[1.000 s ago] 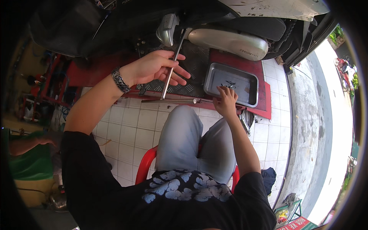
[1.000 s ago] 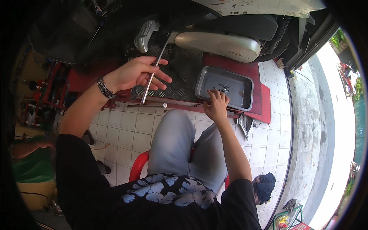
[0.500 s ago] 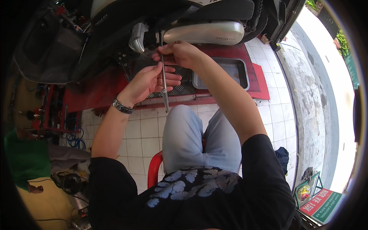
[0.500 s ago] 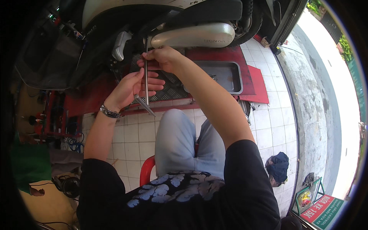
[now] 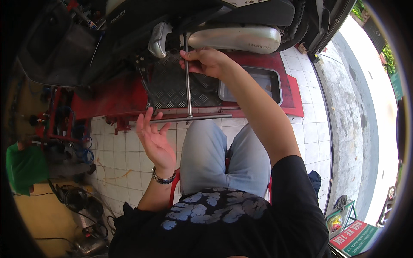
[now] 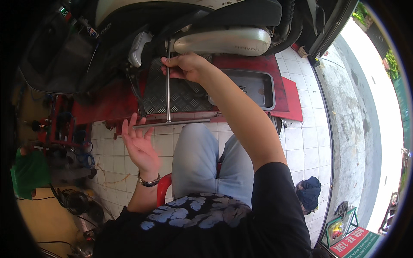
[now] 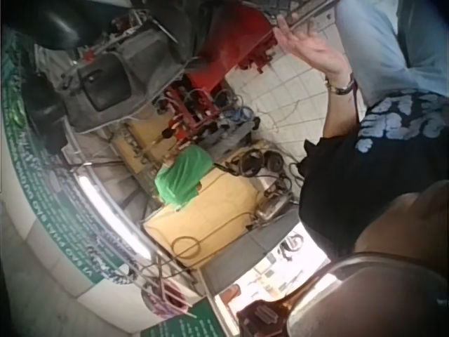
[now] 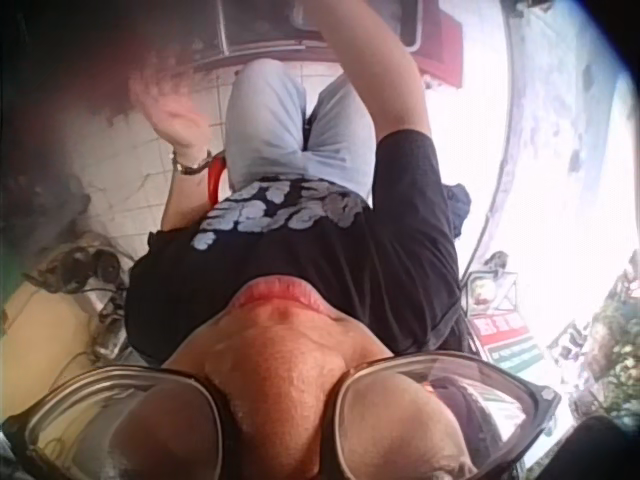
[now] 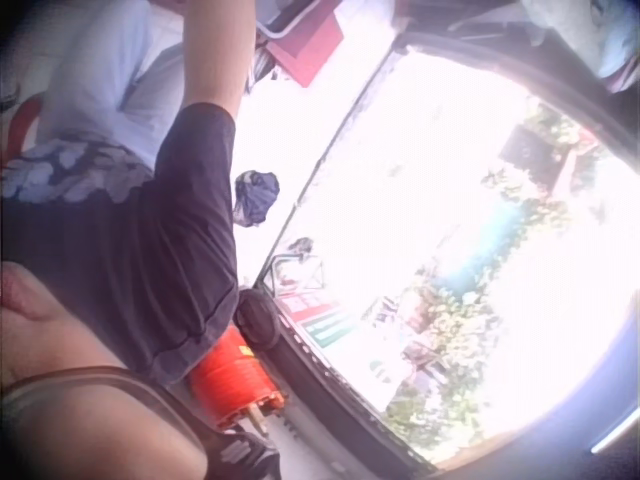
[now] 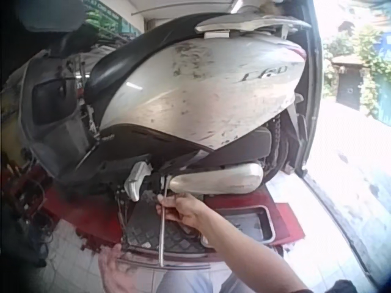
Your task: The person uses a T-handle socket wrench to unscrew several bolts from the side engine casing of a motorcycle and places them into a metal tray.
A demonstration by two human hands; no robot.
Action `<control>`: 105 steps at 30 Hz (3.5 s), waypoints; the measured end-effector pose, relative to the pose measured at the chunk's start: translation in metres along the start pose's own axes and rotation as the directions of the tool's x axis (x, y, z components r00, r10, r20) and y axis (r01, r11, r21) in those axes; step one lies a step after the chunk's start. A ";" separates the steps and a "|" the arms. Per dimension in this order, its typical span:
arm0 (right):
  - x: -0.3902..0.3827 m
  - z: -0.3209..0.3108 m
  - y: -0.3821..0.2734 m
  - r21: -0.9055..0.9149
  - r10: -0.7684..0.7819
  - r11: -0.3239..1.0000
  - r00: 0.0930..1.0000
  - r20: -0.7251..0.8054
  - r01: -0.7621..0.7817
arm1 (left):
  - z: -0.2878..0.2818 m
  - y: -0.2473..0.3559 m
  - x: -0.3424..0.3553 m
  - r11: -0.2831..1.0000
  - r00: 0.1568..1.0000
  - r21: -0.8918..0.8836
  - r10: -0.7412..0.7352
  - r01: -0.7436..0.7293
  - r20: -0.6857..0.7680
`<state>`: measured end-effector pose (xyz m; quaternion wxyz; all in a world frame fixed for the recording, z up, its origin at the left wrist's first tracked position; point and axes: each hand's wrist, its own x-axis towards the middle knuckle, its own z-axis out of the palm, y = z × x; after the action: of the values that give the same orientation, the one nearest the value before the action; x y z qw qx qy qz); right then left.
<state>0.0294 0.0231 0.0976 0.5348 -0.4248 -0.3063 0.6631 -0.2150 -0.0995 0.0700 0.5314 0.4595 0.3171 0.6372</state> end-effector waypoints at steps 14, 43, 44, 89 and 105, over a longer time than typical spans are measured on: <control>0.010 -0.001 -0.007 -0.066 0.020 0.998 1.000 0.020 -0.018 | 0.072 0.025 0.141 0.523 0.339 0.851 -0.810 0.050 0.479; 0.006 -0.002 -0.014 -0.069 0.062 0.996 0.992 0.112 -0.055 | 0.074 0.026 0.175 0.530 0.047 0.824 -0.845 0.199 0.532; 0.006 -0.008 -0.014 -0.031 0.049 0.999 0.982 0.181 -0.044 | 0.075 0.026 0.176 0.541 0.033 0.816 -0.837 0.203 0.546; 0.018 -0.004 -0.009 0.166 0.022 0.986 0.997 0.075 -0.034 | 0.099 0.034 0.157 0.439 0.246 0.896 -0.878 0.067 0.412; 0.023 0.009 0.003 0.113 0.017 0.994 0.994 -0.109 -0.004 | 0.087 0.036 0.158 0.519 0.230 0.777 -0.854 0.355 0.466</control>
<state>0.0183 0.0451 0.0943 0.5703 -0.4312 -0.2365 0.6579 -0.1510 0.0374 0.1744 0.6771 0.6478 0.3458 -0.0474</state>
